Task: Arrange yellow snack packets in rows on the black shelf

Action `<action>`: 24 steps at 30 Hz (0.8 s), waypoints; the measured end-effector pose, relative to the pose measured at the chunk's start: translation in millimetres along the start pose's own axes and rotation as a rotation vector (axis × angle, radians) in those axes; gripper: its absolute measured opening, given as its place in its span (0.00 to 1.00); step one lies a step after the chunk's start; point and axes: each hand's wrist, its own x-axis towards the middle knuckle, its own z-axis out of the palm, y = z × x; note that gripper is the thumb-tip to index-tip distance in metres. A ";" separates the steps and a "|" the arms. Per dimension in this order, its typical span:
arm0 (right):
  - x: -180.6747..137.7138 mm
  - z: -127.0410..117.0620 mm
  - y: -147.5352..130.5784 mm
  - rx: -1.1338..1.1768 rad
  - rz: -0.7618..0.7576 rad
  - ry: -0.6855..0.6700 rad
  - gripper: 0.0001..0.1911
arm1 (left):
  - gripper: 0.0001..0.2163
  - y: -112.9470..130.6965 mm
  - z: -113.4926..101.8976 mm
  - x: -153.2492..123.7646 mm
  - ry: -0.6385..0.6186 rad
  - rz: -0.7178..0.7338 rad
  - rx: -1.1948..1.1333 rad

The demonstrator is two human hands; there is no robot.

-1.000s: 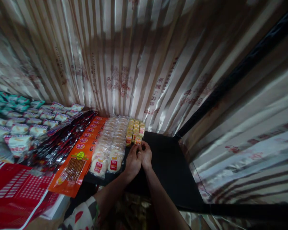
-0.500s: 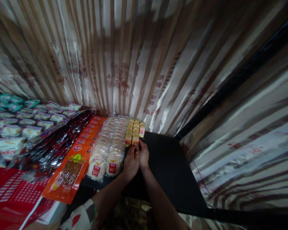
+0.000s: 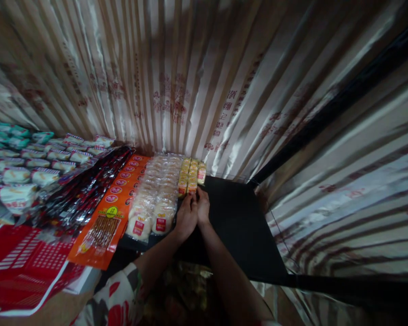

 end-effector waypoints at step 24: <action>-167.2 -61.3 -34.4 0.097 -0.001 -0.025 0.18 | 0.15 -42.4 -27.5 -146.4 -0.071 0.242 0.054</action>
